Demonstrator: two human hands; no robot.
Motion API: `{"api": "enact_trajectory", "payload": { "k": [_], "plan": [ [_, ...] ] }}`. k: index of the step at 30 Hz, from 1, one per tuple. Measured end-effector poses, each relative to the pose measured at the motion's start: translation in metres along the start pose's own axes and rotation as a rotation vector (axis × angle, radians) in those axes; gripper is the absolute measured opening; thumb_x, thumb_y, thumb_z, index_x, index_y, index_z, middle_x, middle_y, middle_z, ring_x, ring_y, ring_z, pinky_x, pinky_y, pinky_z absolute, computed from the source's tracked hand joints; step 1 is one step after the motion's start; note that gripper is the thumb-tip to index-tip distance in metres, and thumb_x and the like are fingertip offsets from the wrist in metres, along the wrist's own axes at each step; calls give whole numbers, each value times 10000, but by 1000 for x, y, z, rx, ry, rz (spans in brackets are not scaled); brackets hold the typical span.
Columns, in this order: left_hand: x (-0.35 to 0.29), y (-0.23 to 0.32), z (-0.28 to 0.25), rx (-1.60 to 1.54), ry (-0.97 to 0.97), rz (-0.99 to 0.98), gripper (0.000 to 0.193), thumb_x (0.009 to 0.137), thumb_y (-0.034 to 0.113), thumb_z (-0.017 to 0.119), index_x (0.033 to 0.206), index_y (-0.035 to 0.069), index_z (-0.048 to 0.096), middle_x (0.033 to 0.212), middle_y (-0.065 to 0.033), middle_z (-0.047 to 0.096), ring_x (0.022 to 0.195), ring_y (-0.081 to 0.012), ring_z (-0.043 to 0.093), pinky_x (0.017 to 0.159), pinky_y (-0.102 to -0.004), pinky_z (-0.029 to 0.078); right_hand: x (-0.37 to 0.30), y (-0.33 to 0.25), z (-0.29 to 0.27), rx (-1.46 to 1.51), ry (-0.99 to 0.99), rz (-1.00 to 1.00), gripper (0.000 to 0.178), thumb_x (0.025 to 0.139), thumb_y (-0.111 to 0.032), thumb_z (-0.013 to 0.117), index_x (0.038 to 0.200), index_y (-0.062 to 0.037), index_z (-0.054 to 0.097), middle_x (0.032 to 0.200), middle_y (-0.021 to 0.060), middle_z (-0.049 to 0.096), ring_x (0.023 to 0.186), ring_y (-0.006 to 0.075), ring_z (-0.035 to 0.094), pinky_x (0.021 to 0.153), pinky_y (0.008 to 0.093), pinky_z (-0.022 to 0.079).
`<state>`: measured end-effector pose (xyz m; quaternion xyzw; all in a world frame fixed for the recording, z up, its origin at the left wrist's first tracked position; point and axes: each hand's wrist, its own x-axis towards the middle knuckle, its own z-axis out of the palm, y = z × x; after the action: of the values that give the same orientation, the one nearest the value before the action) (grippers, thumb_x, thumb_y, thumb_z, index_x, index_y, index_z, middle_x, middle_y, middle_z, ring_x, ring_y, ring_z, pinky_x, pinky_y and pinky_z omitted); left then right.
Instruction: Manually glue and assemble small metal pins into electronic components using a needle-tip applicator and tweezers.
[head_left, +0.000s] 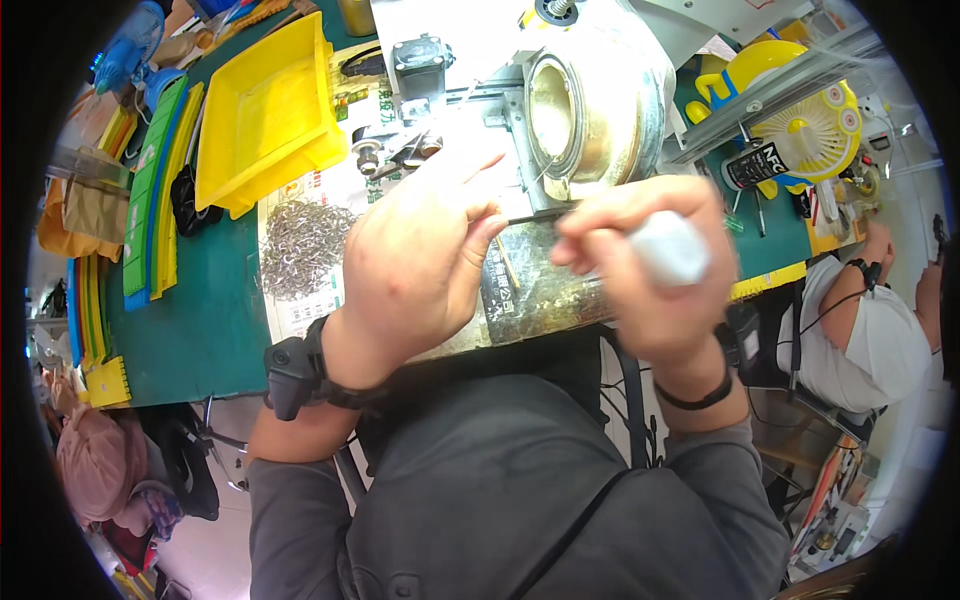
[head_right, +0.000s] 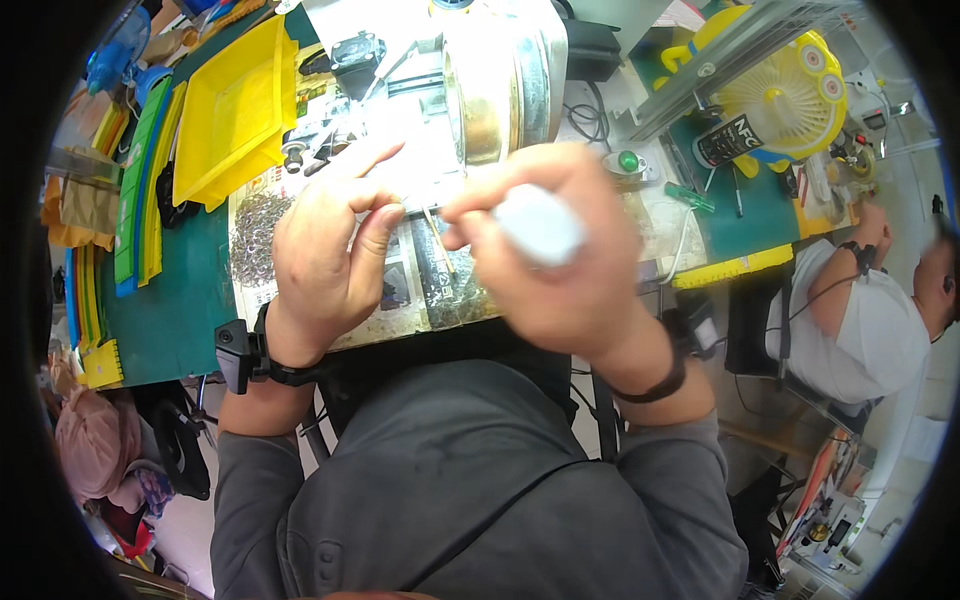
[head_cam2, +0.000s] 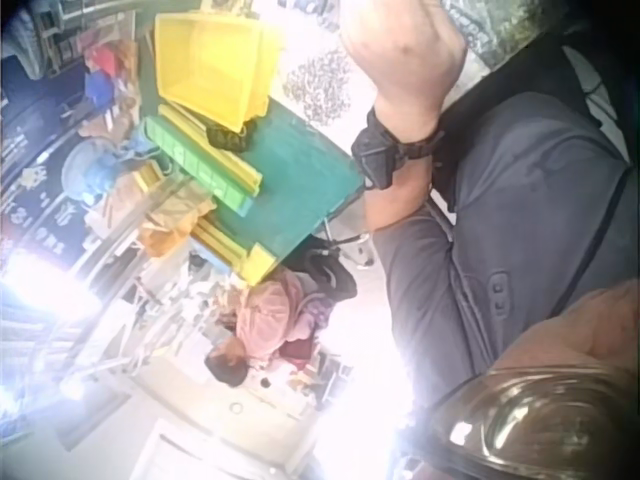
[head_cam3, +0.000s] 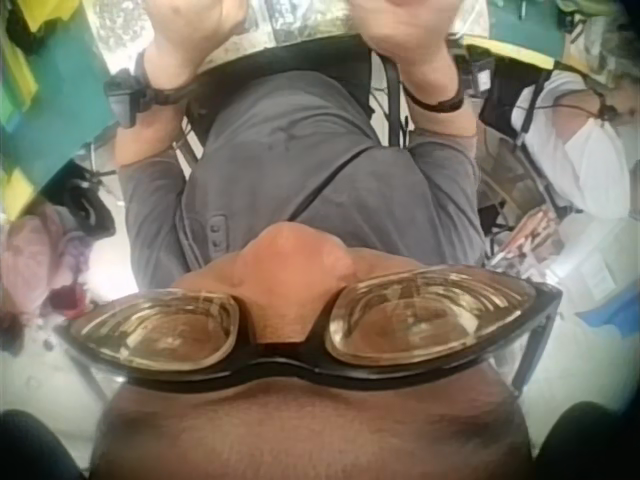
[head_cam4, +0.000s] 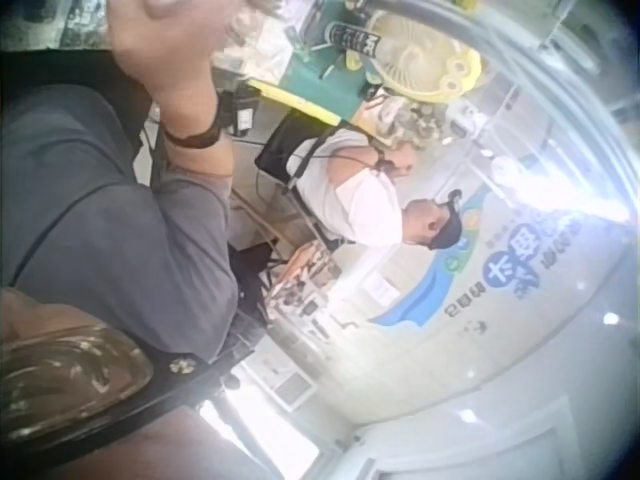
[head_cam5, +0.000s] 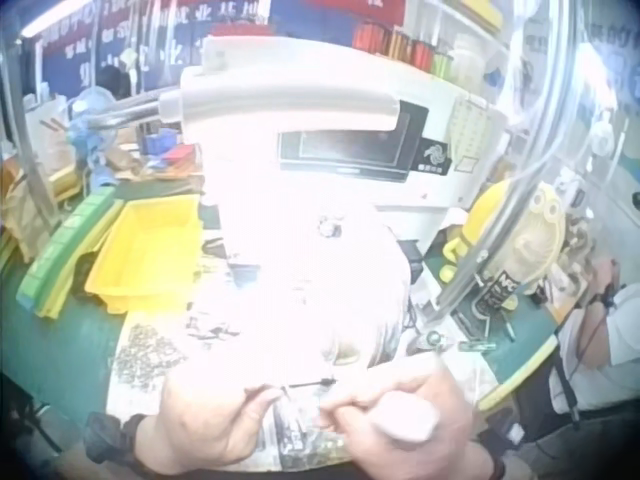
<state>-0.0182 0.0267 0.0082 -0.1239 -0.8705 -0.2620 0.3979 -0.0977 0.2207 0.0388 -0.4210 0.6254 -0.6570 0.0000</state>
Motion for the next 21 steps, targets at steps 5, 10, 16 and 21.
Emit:
{"api": "enact_trajectory", "payload": {
  "k": [5, 10, 16, 21],
  "plan": [
    [2, 3, -4, -32, -31, -19, 119, 872, 2, 690, 974, 9, 630, 1157, -227, 694, 1029, -387, 680, 881, -411, 527, 5, 11, 17, -526, -101, -213, 228, 884, 49, 700, 1041, 25, 536, 1042, 162, 738, 844, 169, 739, 718, 272, 583],
    [2, 3, -6, -24, -24, 2, 132, 861, -7, 695, 976, 6, 631, 1147, -229, 695, 1026, -393, 679, 874, -413, 530, 12, 9, 19, -617, -106, -285, 220, 858, 22, 740, 1011, -2, 584, 949, 120, 735, 789, 181, 731, 685, 278, 563],
    [2, 1, -4, -82, 17, -27, 160, 852, 20, 718, 998, 23, 653, 1126, -181, 711, 992, -361, 687, 864, -405, 544, 13, 9, 19, -610, -79, -237, 192, 870, -14, 741, 1007, -28, 608, 878, 80, 720, 738, 167, 704, 665, 279, 541],
    [5, -2, 0, -110, 55, -11, 231, 840, 28, 730, 1066, 35, 681, 1067, -135, 724, 916, -324, 698, 818, -388, 560, 13, 9, 18, -573, -53, -199, 178, 878, -22, 732, 1007, -26, 609, 865, 73, 720, 737, 151, 698, 671, 271, 533]
  ]
}}
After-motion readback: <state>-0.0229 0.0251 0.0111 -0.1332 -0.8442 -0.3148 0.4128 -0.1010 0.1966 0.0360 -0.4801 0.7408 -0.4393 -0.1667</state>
